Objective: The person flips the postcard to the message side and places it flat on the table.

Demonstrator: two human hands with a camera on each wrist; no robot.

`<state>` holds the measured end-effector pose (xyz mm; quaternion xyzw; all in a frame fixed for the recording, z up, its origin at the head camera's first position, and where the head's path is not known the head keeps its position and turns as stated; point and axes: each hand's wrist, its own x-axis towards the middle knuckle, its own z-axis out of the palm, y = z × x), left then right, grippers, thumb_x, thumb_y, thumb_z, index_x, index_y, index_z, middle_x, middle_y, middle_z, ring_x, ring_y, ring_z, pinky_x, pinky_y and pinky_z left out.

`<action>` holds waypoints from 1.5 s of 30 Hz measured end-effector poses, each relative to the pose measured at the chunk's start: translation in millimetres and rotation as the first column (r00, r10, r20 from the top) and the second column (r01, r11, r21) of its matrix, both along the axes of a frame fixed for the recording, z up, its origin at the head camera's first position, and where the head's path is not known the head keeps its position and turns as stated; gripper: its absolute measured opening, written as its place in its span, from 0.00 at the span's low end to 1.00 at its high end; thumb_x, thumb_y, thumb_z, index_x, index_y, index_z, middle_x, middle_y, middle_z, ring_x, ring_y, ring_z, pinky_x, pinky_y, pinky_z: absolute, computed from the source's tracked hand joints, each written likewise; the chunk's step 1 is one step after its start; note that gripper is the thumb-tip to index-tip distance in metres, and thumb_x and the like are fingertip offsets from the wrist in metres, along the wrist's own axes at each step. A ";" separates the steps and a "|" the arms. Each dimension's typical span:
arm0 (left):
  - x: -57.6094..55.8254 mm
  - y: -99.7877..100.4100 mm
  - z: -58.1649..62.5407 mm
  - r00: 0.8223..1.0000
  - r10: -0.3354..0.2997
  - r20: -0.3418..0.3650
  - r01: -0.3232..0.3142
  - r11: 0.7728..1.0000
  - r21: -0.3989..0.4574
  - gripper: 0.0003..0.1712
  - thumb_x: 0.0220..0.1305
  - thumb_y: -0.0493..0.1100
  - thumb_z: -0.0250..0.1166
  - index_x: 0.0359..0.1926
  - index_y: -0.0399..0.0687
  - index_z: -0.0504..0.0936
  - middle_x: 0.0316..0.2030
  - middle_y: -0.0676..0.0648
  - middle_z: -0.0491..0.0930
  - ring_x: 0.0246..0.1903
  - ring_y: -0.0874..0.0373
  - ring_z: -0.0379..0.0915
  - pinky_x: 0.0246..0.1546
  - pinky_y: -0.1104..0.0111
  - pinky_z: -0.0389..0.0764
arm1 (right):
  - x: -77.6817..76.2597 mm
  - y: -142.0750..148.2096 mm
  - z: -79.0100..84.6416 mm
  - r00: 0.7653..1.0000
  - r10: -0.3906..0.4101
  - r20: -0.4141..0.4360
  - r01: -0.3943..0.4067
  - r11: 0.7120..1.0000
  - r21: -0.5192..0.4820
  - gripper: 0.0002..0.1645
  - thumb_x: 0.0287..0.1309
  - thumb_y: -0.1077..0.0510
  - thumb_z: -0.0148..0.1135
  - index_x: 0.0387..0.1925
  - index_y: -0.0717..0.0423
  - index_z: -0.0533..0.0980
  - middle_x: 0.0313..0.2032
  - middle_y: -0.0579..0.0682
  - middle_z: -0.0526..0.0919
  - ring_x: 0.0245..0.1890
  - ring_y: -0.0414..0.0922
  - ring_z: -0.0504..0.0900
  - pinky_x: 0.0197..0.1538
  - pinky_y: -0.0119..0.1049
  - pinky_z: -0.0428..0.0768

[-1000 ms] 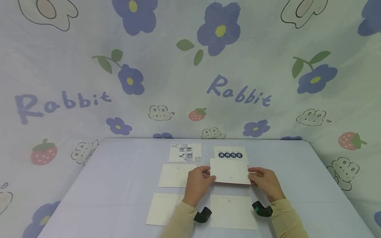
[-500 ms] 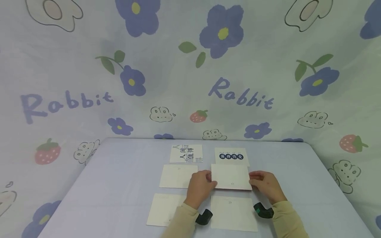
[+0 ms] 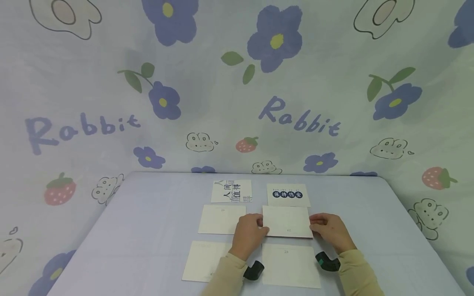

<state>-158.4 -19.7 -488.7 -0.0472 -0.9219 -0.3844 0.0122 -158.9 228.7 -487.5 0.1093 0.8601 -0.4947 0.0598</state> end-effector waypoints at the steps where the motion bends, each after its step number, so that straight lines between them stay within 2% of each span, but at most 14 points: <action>1: 0.0 0.0 -0.4 1.000 -0.002 0.001 0.002 1.000 -0.002 0.09 0.54 0.37 0.74 0.28 0.46 0.80 0.24 0.54 0.74 0.26 0.60 0.68 0.26 0.69 0.70 | -0.2 0.2 -0.6 1.000 0.002 -0.003 -0.002 1.000 0.000 0.19 0.58 0.67 0.64 0.50 0.73 0.78 0.39 0.58 0.84 0.35 0.45 0.81 0.36 0.36 0.81; 9: 0.2 -0.2 -2.9 1.000 -0.015 -0.019 0.015 1.000 0.001 0.10 0.54 0.36 0.74 0.26 0.47 0.78 0.23 0.54 0.72 0.26 0.60 0.68 0.26 0.69 0.70 | -1.0 1.0 -6.0 1.000 0.004 -0.027 -0.004 1.000 0.031 0.18 0.58 0.66 0.65 0.49 0.72 0.79 0.38 0.56 0.85 0.36 0.46 0.81 0.37 0.34 0.80; 26: 1.8 0.2 -7.0 1.000 -0.008 -0.027 0.008 1.000 0.009 0.07 0.53 0.36 0.74 0.32 0.42 0.83 0.25 0.53 0.74 0.28 0.59 0.69 0.29 0.68 0.72 | 1.0 -1.4 -5.8 1.000 0.000 -0.027 0.002 0.997 0.075 0.18 0.58 0.64 0.66 0.48 0.71 0.80 0.37 0.55 0.85 0.36 0.47 0.81 0.38 0.37 0.81; 35: 2.2 0.3 -6.6 1.000 -0.007 -0.022 0.007 1.000 0.003 0.07 0.53 0.36 0.74 0.28 0.44 0.81 0.24 0.53 0.74 0.28 0.59 0.69 0.30 0.68 0.71 | 0.2 -0.7 -8.2 1.000 0.002 -0.024 0.001 0.994 0.107 0.18 0.58 0.62 0.66 0.48 0.70 0.81 0.37 0.55 0.85 0.38 0.48 0.82 0.42 0.42 0.82; 39: 2.5 0.1 -6.5 1.000 -0.011 -0.013 0.011 1.000 0.007 0.09 0.54 0.35 0.73 0.25 0.45 0.80 0.22 0.53 0.73 0.26 0.60 0.67 0.28 0.69 0.69 | -0.3 0.2 -10.7 1.000 -0.001 -0.015 0.003 0.992 0.127 0.18 0.59 0.61 0.66 0.48 0.68 0.81 0.40 0.56 0.85 0.40 0.49 0.82 0.43 0.43 0.83; 45: 1.8 0.9 -10.0 1.000 -0.016 -0.018 0.016 1.000 0.003 0.15 0.56 0.35 0.72 0.19 0.48 0.75 0.17 0.54 0.68 0.21 0.61 0.65 0.22 0.71 0.66 | -0.3 -1.6 -9.2 1.000 -0.023 0.011 0.021 0.994 0.109 0.18 0.61 0.59 0.65 0.48 0.69 0.81 0.43 0.60 0.85 0.39 0.48 0.82 0.41 0.41 0.83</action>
